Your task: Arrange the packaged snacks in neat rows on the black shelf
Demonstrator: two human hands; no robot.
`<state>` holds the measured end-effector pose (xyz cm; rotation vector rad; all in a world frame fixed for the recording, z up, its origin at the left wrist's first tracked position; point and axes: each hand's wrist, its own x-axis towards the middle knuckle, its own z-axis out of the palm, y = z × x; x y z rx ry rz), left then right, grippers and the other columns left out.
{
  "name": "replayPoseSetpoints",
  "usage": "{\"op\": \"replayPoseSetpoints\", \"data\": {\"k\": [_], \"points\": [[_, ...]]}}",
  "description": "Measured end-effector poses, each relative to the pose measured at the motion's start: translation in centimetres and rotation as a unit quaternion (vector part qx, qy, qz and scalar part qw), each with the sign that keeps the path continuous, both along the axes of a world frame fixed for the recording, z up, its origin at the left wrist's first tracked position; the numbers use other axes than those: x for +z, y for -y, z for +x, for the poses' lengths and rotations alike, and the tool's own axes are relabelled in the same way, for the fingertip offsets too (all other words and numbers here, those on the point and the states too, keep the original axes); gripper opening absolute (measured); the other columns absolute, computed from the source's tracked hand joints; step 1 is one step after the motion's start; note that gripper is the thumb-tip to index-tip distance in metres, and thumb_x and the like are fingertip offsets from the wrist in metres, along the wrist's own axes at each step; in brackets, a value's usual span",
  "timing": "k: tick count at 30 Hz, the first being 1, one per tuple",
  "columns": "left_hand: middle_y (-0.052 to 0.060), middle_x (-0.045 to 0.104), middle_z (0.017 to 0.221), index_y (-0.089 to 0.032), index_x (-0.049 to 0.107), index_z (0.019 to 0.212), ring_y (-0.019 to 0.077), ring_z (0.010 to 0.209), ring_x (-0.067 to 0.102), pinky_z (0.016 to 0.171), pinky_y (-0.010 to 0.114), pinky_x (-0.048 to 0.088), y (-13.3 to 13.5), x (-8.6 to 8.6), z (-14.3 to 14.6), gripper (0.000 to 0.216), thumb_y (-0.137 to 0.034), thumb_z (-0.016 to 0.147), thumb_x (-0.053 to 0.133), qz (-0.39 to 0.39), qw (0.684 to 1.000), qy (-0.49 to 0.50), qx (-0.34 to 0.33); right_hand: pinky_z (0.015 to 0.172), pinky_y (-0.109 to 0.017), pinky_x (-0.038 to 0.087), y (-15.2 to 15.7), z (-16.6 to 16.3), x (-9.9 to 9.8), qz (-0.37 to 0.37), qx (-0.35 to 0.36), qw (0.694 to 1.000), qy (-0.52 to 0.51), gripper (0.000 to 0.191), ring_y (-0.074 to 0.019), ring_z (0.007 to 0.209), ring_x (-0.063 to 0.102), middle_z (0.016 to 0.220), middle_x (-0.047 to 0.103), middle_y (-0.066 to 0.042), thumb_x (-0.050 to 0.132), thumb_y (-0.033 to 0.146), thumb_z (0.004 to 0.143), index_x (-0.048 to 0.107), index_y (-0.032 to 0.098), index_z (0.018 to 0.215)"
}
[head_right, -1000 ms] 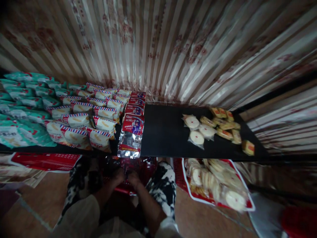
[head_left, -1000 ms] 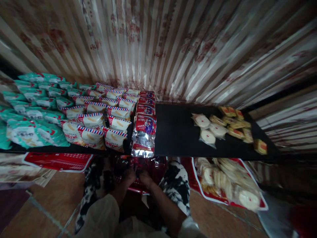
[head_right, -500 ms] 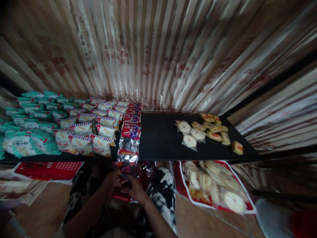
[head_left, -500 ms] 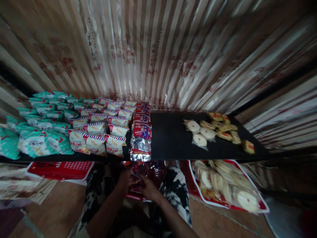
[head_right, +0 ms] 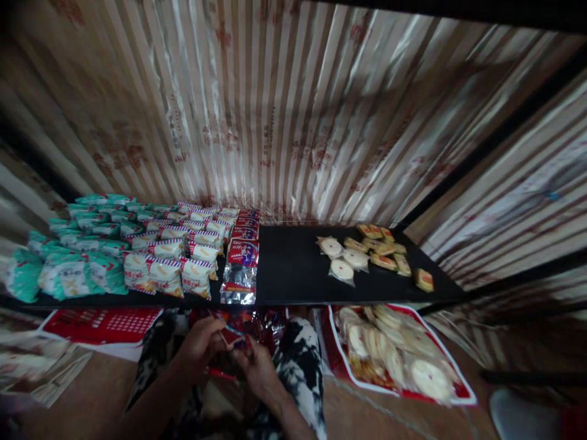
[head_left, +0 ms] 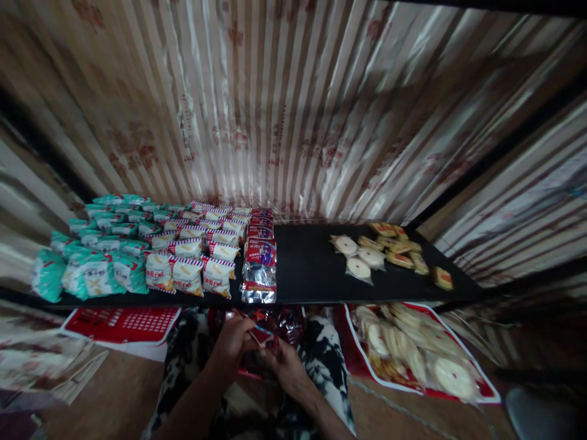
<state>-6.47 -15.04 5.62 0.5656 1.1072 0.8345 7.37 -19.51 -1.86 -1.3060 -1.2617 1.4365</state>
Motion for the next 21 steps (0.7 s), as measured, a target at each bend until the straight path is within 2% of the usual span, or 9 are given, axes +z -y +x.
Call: {"op": "replayPoseSetpoints", "data": {"k": [4, 7, 10, 12, 14, 17, 19, 21], "points": [[0.004, 0.066, 0.070, -0.015, 0.057, 0.076, 0.0178, 0.065, 0.064, 0.059, 0.027, 0.048, -0.7, 2.9, 0.8, 0.027, -0.035, 0.060, 0.067, 0.048, 0.997, 0.048, 0.020, 0.069, -0.032, 0.049, -0.4, 0.6, 2.3, 0.005, -0.048, 0.999, -0.024, 0.039, -0.0198, 0.071, 0.061, 0.075, 0.067, -0.002, 0.063, 0.056, 0.069, 0.065, 0.021, 0.087], [0.006, 0.067, 0.075, -0.014, 0.058, 0.078, 0.0181, 0.068, 0.064, 0.062, 0.028, 0.049, -1.7, 4.8, 1.8, 0.033, -0.043, 0.064, 0.067, 0.095, 0.994, 0.054, 0.026, 0.070, -0.032, 0.049, -1.6, 1.2, 4.3, 0.019, -0.068, 0.995, -0.068, 0.039, -0.0189, 0.071, 0.062, 0.078, 0.068, -0.002, 0.066, 0.052, 0.068, 0.063, 0.021, 0.091], [0.010, 0.067, 0.088, -0.014, 0.060, 0.083, 0.0195, 0.077, 0.064, 0.065, 0.029, 0.051, -2.9, 6.0, 2.8, 0.038, -0.051, 0.076, 0.054, 0.186, 0.982, -0.009, -0.006, 0.069, -0.031, 0.049, -3.7, 2.0, 6.5, 0.028, -0.105, 0.990, -0.092, 0.042, -0.0189, 0.071, 0.062, 0.081, 0.069, -0.004, 0.067, 0.051, 0.068, 0.061, 0.019, 0.095], [0.009, 0.067, 0.090, -0.016, 0.061, 0.087, 0.0188, 0.079, 0.064, 0.067, 0.030, 0.051, -3.7, 6.2, 3.5, 0.035, -0.047, 0.082, 0.046, 0.261, 0.959, -0.105, -0.027, 0.066, -0.030, 0.049, -5.7, 2.9, 7.8, 0.023, -0.132, 0.988, -0.083, 0.045, -0.0186, 0.068, 0.061, 0.079, 0.068, -0.004, 0.068, 0.052, 0.067, 0.060, 0.017, 0.094], [0.008, 0.067, 0.089, -0.017, 0.061, 0.087, 0.0185, 0.081, 0.063, 0.072, 0.032, 0.051, -4.6, 6.0, 4.3, 0.025, -0.035, 0.084, 0.043, 0.354, 0.907, -0.228, -0.026, 0.063, -0.029, 0.048, -8.2, 3.9, 8.6, 0.022, -0.154, 0.985, -0.078, 0.048, -0.0179, 0.065, 0.061, 0.077, 0.068, -0.005, 0.069, 0.053, 0.065, 0.060, 0.016, 0.092], [0.009, 0.065, 0.104, -0.018, 0.060, 0.097, 0.0218, 0.102, 0.058, 0.091, 0.040, 0.047, -6.0, 4.9, 5.5, 0.022, -0.020, 0.082, 0.044, 0.499, 0.777, -0.383, -0.021, 0.062, -0.028, 0.048, -12.6, 5.4, 9.0, 0.042, -0.177, 0.981, -0.062, 0.050, -0.0178, 0.065, 0.060, 0.076, 0.068, -0.005, 0.067, 0.055, 0.064, 0.060, 0.015, 0.092], [0.012, 0.058, 0.121, -0.016, 0.056, 0.112, 0.0259, 0.121, 0.045, 0.101, 0.044, 0.041, -7.1, 4.0, 6.3, 0.034, -0.018, 0.080, 0.047, 0.551, 0.702, -0.451, -0.037, 0.061, -0.028, 0.048, -15.9, 6.1, 8.9, 0.056, -0.190, 0.980, -0.028, 0.048, -0.0180, 0.065, 0.061, 0.075, 0.068, -0.005, 0.064, 0.054, 0.066, 0.061, 0.014, 0.092], [0.013, 0.048, 0.134, -0.013, 0.049, 0.124, 0.0289, 0.132, 0.031, 0.105, 0.047, 0.036, -8.5, 3.1, 7.0, 0.046, -0.019, 0.078, 0.049, 0.556, 0.661, -0.499, -0.062, 0.059, -0.028, 0.047, -19.2, 6.5, 8.8, 0.061, -0.204, 0.977, 0.010, 0.043, -0.0177, 0.064, 0.061, 0.073, 0.068, -0.005, 0.062, 0.050, 0.068, 0.061, 0.014, 0.092]]}}
